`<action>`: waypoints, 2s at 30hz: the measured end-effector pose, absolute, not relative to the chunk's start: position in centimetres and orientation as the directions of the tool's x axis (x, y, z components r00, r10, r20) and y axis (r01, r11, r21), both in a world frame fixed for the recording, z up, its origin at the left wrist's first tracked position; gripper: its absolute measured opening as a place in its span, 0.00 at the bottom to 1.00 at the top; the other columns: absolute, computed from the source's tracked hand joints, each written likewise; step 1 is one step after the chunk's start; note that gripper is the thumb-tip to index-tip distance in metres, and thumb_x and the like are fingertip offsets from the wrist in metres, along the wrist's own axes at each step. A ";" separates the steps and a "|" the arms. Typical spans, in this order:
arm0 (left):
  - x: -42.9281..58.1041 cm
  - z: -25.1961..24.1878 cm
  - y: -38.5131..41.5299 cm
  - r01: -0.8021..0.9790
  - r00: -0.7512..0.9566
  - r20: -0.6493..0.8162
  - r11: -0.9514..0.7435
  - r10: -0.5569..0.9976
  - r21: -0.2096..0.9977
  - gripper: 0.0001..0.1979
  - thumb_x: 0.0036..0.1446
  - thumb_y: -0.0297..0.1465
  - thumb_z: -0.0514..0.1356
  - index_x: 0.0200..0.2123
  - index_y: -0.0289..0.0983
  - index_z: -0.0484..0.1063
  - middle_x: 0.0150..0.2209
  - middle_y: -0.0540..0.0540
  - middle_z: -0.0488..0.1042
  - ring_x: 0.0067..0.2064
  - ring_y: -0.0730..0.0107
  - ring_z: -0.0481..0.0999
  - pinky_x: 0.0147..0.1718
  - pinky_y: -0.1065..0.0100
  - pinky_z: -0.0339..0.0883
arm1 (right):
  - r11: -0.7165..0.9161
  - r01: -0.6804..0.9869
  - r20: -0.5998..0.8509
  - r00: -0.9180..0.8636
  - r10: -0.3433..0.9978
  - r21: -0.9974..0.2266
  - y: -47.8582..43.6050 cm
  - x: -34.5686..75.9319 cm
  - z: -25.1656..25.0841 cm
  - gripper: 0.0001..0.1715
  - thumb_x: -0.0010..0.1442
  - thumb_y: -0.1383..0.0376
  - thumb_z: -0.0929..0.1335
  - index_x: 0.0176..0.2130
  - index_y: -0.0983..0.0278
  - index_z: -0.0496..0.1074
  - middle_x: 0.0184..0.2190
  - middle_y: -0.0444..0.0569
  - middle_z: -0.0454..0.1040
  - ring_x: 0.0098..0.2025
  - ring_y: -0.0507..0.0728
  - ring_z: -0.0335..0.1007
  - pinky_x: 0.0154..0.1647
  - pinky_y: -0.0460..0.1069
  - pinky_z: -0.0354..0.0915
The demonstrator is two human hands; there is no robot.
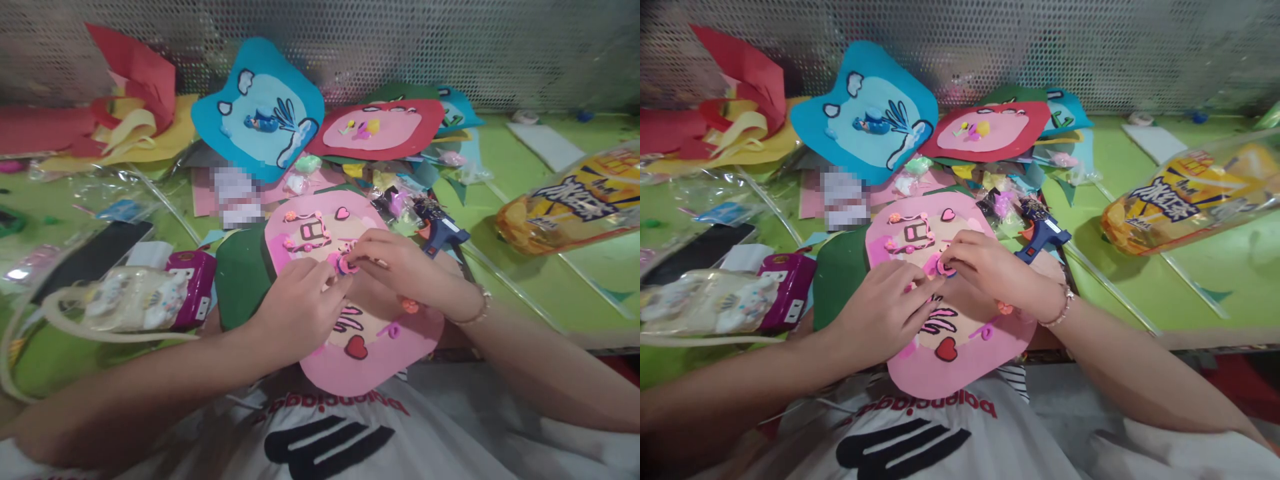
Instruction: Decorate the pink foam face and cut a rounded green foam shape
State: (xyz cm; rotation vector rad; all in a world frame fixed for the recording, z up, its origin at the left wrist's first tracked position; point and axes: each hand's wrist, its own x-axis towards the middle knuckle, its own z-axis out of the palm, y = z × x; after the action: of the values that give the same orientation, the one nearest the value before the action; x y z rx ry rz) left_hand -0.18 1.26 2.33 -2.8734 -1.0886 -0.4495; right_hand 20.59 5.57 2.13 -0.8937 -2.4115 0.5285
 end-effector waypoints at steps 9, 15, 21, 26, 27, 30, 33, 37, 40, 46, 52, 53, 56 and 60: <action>-0.1 2.2 1.2 0.672 0.719 0.213 -0.740 0.662 0.033 0.16 0.60 0.30 0.50 0.50 0.35 0.67 0.35 0.42 0.65 0.35 0.64 0.64 0.33 0.62 0.60 | 0.727 0.501 0.346 -0.654 0.673 -0.470 5.7 20.4 2.2 0.10 0.61 0.72 0.63 0.38 0.65 0.73 0.35 0.50 0.71 0.38 0.54 0.68 0.39 0.50 0.66; -0.2 2.3 1.2 0.691 0.708 0.169 -0.722 0.686 0.034 0.17 0.61 0.32 0.49 0.51 0.36 0.66 0.36 0.41 0.65 0.36 0.63 0.64 0.34 0.61 0.60 | 0.725 0.504 0.340 -0.655 0.675 -0.469 5.6 20.3 2.3 0.11 0.61 0.72 0.63 0.39 0.65 0.73 0.35 0.50 0.71 0.38 0.54 0.68 0.40 0.50 0.67; -0.1 2.4 1.2 0.694 0.707 0.152 -0.719 0.691 0.037 0.16 0.60 0.32 0.50 0.50 0.36 0.66 0.37 0.41 0.65 0.37 0.62 0.65 0.35 0.61 0.60 | 0.731 0.495 0.339 -0.663 0.667 -0.469 5.6 20.3 2.5 0.11 0.61 0.72 0.62 0.39 0.64 0.73 0.36 0.50 0.72 0.39 0.54 0.68 0.41 0.50 0.67; -0.1 2.5 1.2 0.694 0.708 0.144 -0.719 0.691 0.041 0.16 0.60 0.33 0.50 0.49 0.35 0.67 0.37 0.41 0.65 0.37 0.62 0.64 0.36 0.60 0.60 | 0.752 0.483 0.365 -0.669 0.648 -0.450 5.8 20.2 2.2 0.10 0.61 0.71 0.63 0.39 0.64 0.73 0.36 0.50 0.74 0.40 0.54 0.69 0.42 0.51 0.67; -0.1 2.5 1.2 0.692 0.710 0.145 -0.721 0.689 0.038 0.16 0.60 0.33 0.50 0.50 0.35 0.66 0.37 0.41 0.65 0.37 0.62 0.64 0.36 0.60 0.60 | 0.754 0.484 0.368 -0.669 0.646 -0.443 5.8 20.2 2.2 0.09 0.61 0.71 0.63 0.39 0.64 0.73 0.36 0.50 0.74 0.40 0.54 0.69 0.42 0.51 0.67; -0.2 2.3 1.2 0.687 0.716 0.141 -0.726 0.684 0.031 0.17 0.61 0.33 0.49 0.50 0.33 0.66 0.37 0.41 0.65 0.37 0.61 0.64 0.35 0.61 0.60 | 0.755 0.495 0.366 -0.669 0.647 -0.429 5.8 20.0 2.1 0.10 0.61 0.71 0.63 0.38 0.64 0.74 0.36 0.50 0.75 0.40 0.55 0.69 0.42 0.51 0.67; -0.2 2.2 1.2 0.688 0.716 0.139 -0.725 0.684 0.025 0.18 0.61 0.34 0.48 0.51 0.32 0.65 0.37 0.40 0.66 0.37 0.61 0.64 0.35 0.60 0.60 | 0.754 0.497 0.364 -0.669 0.648 -0.430 5.8 19.9 2.1 0.11 0.62 0.71 0.63 0.39 0.63 0.74 0.36 0.49 0.75 0.40 0.55 0.70 0.41 0.52 0.67; -0.2 2.1 1.2 0.685 0.717 0.156 -0.728 0.680 0.023 0.18 0.61 0.35 0.48 0.50 0.31 0.65 0.37 0.40 0.66 0.37 0.61 0.65 0.35 0.60 0.59 | 0.771 0.471 0.388 -0.674 0.628 -0.429 5.8 19.9 2.0 0.11 0.61 0.71 0.63 0.39 0.63 0.74 0.37 0.50 0.76 0.41 0.55 0.70 0.42 0.52 0.67; -0.3 2.0 1.2 0.681 0.717 0.163 -0.731 0.678 0.042 0.18 0.61 0.34 0.48 0.50 0.32 0.65 0.38 0.40 0.66 0.38 0.60 0.65 0.35 0.60 0.59 | 0.771 0.470 0.394 -0.671 0.628 -0.430 5.9 19.9 1.9 0.12 0.61 0.71 0.62 0.40 0.63 0.74 0.37 0.50 0.76 0.41 0.55 0.70 0.43 0.53 0.67; -0.3 2.1 1.2 0.677 0.723 0.164 -0.736 0.671 0.024 0.17 0.61 0.34 0.48 0.49 0.33 0.66 0.38 0.39 0.66 0.38 0.60 0.65 0.36 0.59 0.60 | 0.759 0.475 0.378 -0.669 0.640 -0.445 6.0 19.9 1.8 0.13 0.62 0.71 0.62 0.41 0.62 0.74 0.37 0.50 0.75 0.42 0.56 0.69 0.43 0.53 0.67; -0.2 2.2 1.2 0.672 0.732 0.153 -0.741 0.664 0.004 0.17 0.62 0.34 0.48 0.49 0.32 0.66 0.37 0.40 0.66 0.37 0.60 0.65 0.35 0.60 0.59 | 0.739 0.484 0.373 -0.649 0.663 -0.469 6.0 19.8 1.8 0.12 0.62 0.71 0.61 0.40 0.64 0.74 0.36 0.51 0.72 0.39 0.55 0.68 0.40 0.52 0.67; -0.2 2.2 1.2 0.676 0.727 0.152 -0.737 0.670 0.016 0.18 0.62 0.34 0.47 0.49 0.32 0.66 0.38 0.39 0.66 0.37 0.60 0.65 0.36 0.60 0.59 | 0.736 0.488 0.372 -0.647 0.666 -0.468 6.0 19.8 1.8 0.12 0.62 0.70 0.61 0.40 0.64 0.73 0.36 0.51 0.72 0.39 0.55 0.68 0.40 0.52 0.66; -0.2 2.2 1.2 0.695 0.704 0.148 -0.717 0.694 0.053 0.20 0.62 0.35 0.47 0.52 0.31 0.64 0.38 0.39 0.67 0.38 0.60 0.65 0.36 0.59 0.60 | 0.726 0.500 0.366 -0.638 0.677 -0.472 6.0 19.8 1.8 0.12 0.62 0.70 0.61 0.40 0.64 0.73 0.35 0.51 0.71 0.39 0.55 0.67 0.40 0.52 0.66; -0.2 2.1 1.2 0.709 0.692 0.133 -0.703 0.709 0.057 0.22 0.62 0.37 0.47 0.54 0.30 0.62 0.38 0.39 0.67 0.38 0.59 0.66 0.37 0.59 0.60 | 0.715 0.505 0.351 -0.636 0.687 -0.484 6.0 19.9 1.7 0.12 0.63 0.71 0.61 0.40 0.64 0.73 0.36 0.51 0.71 0.39 0.55 0.67 0.40 0.52 0.66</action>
State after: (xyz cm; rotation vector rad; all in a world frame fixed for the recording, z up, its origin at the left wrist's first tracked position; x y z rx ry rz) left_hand -0.20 1.20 2.12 -2.8904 -1.2115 -0.2276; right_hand 19.85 6.02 1.69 -0.9080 -2.4015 0.4678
